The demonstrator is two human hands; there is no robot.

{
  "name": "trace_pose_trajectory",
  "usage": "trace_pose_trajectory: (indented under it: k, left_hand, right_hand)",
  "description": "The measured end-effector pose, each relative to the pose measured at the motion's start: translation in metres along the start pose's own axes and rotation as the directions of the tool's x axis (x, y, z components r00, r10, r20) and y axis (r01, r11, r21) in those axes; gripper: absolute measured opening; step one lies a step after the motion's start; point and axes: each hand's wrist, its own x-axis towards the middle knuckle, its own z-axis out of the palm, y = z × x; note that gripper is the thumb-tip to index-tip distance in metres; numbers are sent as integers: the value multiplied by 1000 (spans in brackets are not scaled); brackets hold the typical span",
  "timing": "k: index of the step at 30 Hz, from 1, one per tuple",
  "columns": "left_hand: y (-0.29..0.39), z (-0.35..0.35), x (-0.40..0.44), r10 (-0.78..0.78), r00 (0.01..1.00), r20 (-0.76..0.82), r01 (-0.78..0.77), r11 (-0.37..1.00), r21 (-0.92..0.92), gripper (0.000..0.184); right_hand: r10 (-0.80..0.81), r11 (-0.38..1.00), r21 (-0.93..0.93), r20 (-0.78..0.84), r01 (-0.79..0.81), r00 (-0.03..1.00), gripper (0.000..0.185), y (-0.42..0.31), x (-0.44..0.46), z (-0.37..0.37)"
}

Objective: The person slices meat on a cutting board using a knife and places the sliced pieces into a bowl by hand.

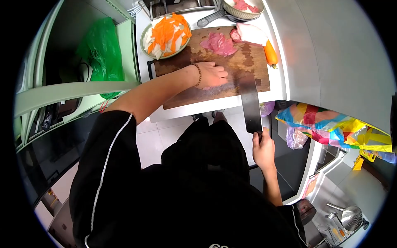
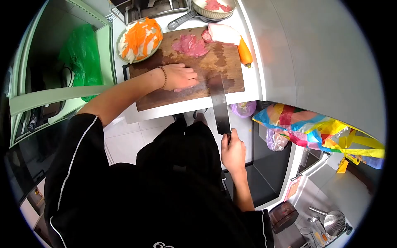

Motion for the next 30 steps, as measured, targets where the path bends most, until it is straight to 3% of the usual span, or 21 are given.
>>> trace_pose_trajectory:
  k: [1, 4, 5, 8, 12, 16, 19, 20, 22, 24, 26, 28, 30]
  left_hand:
    - [-3, 8, 4, 10, 998, -69, -8, 999, 41, 44]
    - [2, 12, 5, -51, 998, -21, 54, 990, 131, 34]
    - [2, 23, 3, -48, 993, -108, 66, 984, 165, 20]
    - [7, 47, 3, -121, 982, -147, 145, 976, 165, 9]
    - [24, 59, -1, -155, 930, -335, 207, 970, 127, 7]
    - [32, 52, -5, -206, 908, -364, 204, 978, -44, 7]
    - [35, 40, -4, -340, 889, -307, 242, 917, -316, 12]
    - [30, 29, 0, -450, 870, -203, 261, 768, -585, 17]
    - [10, -17, 11, -637, 753, -166, 258, 518, -816, 22]
    - [-35, -53, 28, -650, 554, -520, 138, 688, -712, 32]
    - [-86, -99, 45, -789, 483, -379, -29, 418, -908, 32]
    - [-138, -146, 52, -761, 468, -449, 248, 600, -760, 30]
    - [-154, -188, 58, -811, 489, -322, 144, 439, -887, 29]
  right_hand:
    - [3, 1000, -3, -7, -3, 1000, 17, 2, 0, 2]
    - [41, 999, 15, 3, -41, 999, 17, 11, -1, 9]
    - [53, 998, 25, 8, -53, 999, 17, 12, -1, 10]
    - [57, 997, 49, 14, -58, 998, 18, 22, 2, 17]
    - [45, 997, 61, 40, -48, 998, 19, 29, 9, 19]
    - [33, 995, 95, 44, -37, 999, 18, 29, 18, 11]
    - [-9, 992, 130, 38, 4, 999, 18, 38, 27, 4]
    - [-17, 991, 132, 20, 14, 1000, 18, 41, 28, 3]
    - [-35, 989, 140, -23, 38, 999, 18, 44, 36, 1]
    - [-9, 990, 141, 35, 3, 999, 18, 47, 44, -9]
    - [-18, 988, 151, 31, 13, 999, 18, 47, 51, -14]
    - [-11, 990, 140, 29, 7, 1000, 19, 46, 56, -22]
    - [-2, 991, 130, 22, -1, 1000, 19, 47, 60, -29]
